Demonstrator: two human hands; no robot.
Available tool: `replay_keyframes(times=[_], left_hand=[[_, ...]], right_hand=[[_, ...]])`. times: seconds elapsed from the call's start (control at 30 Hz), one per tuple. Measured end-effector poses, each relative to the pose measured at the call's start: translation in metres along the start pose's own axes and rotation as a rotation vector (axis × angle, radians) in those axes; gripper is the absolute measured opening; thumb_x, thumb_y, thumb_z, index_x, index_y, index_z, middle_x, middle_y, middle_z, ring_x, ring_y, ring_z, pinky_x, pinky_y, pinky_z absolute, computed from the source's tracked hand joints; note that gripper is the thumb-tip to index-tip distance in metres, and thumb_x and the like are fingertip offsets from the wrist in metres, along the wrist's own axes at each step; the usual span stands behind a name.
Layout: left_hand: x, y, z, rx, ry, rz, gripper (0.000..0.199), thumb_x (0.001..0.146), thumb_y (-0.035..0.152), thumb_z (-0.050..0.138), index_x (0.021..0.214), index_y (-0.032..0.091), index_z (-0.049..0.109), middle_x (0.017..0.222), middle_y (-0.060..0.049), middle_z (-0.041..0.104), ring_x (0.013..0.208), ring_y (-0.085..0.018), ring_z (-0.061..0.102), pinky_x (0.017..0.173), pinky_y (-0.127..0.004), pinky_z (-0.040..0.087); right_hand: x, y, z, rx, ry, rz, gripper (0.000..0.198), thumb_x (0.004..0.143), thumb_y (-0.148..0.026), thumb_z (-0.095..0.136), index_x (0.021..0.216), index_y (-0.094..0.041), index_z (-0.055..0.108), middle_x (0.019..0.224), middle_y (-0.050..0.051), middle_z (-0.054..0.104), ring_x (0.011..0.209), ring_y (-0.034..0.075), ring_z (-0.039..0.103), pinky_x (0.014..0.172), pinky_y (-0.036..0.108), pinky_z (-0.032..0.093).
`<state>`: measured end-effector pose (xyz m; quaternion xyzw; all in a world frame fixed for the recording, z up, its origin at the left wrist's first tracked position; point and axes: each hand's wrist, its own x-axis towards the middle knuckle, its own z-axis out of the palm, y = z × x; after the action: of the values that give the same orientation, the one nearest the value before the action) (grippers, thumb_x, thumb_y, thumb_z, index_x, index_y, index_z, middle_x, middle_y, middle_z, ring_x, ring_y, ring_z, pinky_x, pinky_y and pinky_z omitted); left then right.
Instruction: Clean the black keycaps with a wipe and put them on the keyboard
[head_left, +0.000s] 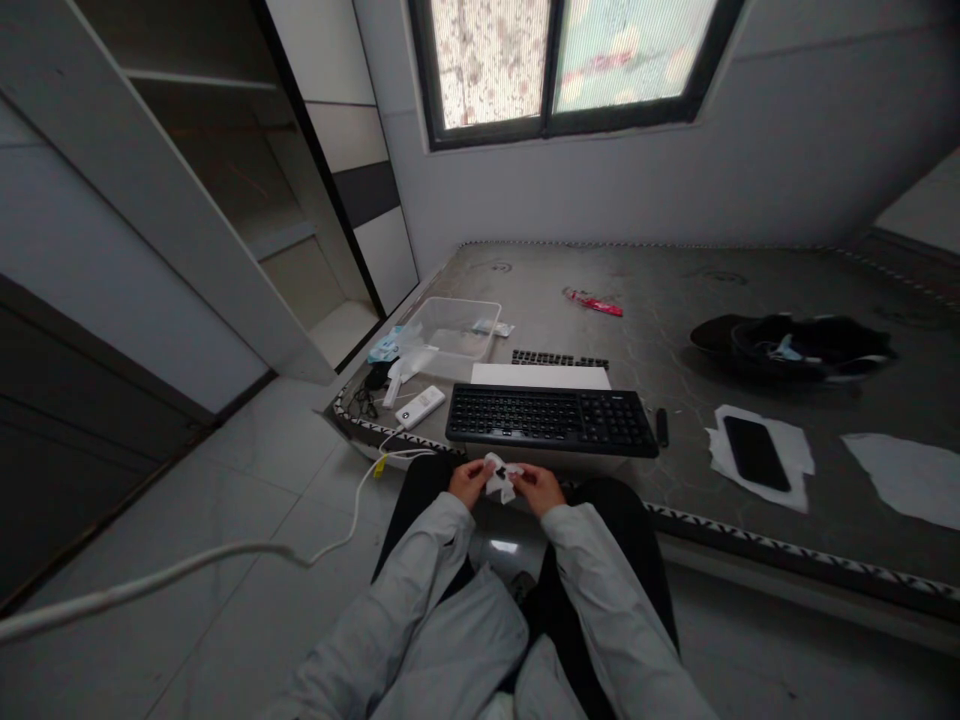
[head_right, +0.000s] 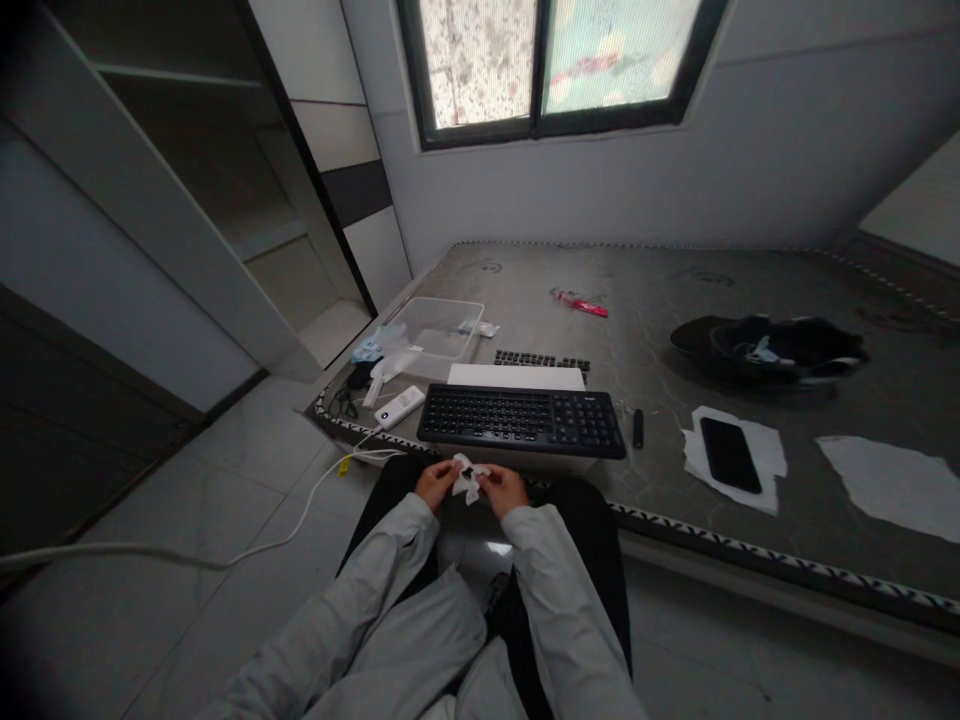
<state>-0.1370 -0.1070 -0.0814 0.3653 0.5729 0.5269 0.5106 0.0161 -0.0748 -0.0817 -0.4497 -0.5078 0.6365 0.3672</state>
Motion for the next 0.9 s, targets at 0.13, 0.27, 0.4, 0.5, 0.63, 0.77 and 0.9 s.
replay_keyframes(times=[0.13,0.27,0.4,0.5,0.63,0.77,0.9], left_hand=[[-0.0024,-0.0005,0.0013,-0.005,-0.033,-0.001,0.043,0.059,0.050,0.071,0.079,0.012,0.071,0.073,-0.007,0.071,0.064,-0.019,0.063,0.065,-0.028,0.048],[-0.0057,-0.0013,0.0037,-0.001,-0.069,0.025,0.037,0.054,0.040,0.077,0.078,0.012,0.071,0.076,-0.008,0.072,0.070,-0.020,0.064,0.069,-0.030,0.049],[-0.0069,-0.0026,0.0059,0.012,-0.044,0.066,0.033,0.051,0.031,0.079,0.077,0.013,0.071,0.078,-0.008,0.072,0.072,-0.021,0.065,0.072,-0.031,0.050],[-0.0076,-0.0022,0.0060,0.034,-0.005,0.097,0.030,0.053,0.031,0.078,0.076,0.013,0.073,0.076,-0.008,0.072,0.071,-0.022,0.065,0.070,-0.032,0.051],[-0.0080,-0.0010,0.0040,0.064,0.024,0.126,0.028,0.054,0.032,0.077,0.075,0.013,0.074,0.073,-0.009,0.072,0.068,-0.022,0.065,0.067,-0.033,0.051],[-0.0068,0.0000,0.0032,0.066,0.029,0.153,0.026,0.052,0.031,0.078,0.072,0.015,0.074,0.077,-0.009,0.072,0.074,-0.023,0.065,0.071,-0.033,0.051],[-0.0064,0.0014,0.0046,0.049,0.026,0.154,0.024,0.050,0.028,0.079,0.069,0.015,0.074,0.079,-0.008,0.072,0.077,-0.022,0.065,0.075,-0.032,0.050]], right_hand=[[0.0006,0.0004,-0.0022,-0.078,0.050,0.019,0.037,0.056,-0.049,0.069,0.075,-0.018,0.070,0.073,0.006,0.071,0.070,0.025,0.066,0.062,0.034,0.053],[0.0020,0.0022,-0.0058,-0.179,0.126,0.047,0.033,0.052,-0.047,0.072,0.066,-0.018,0.069,0.063,0.004,0.069,0.062,0.024,0.065,0.060,0.033,0.051],[0.0020,0.0014,-0.0049,-0.095,0.062,0.042,0.036,0.049,-0.049,0.072,0.062,-0.016,0.064,0.061,0.004,0.068,0.060,0.021,0.063,0.062,0.031,0.050],[0.0009,0.0004,-0.0009,0.074,0.022,0.103,0.041,0.043,-0.050,0.076,0.062,-0.017,0.061,0.061,0.003,0.067,0.059,0.019,0.063,0.061,0.030,0.051],[0.0001,0.0005,0.0027,0.185,-0.013,0.193,0.047,0.038,-0.050,0.079,0.067,-0.017,0.061,0.060,0.003,0.067,0.056,0.019,0.063,0.058,0.032,0.052],[0.0000,-0.0015,0.0008,0.177,-0.015,0.185,0.044,0.037,-0.046,0.081,0.064,-0.016,0.064,0.057,0.004,0.067,0.055,0.020,0.063,0.060,0.032,0.052],[-0.0004,-0.0057,-0.0010,0.169,0.005,0.164,0.038,0.041,-0.048,0.078,0.057,-0.017,0.064,0.055,0.004,0.067,0.055,0.020,0.064,0.061,0.032,0.052]])
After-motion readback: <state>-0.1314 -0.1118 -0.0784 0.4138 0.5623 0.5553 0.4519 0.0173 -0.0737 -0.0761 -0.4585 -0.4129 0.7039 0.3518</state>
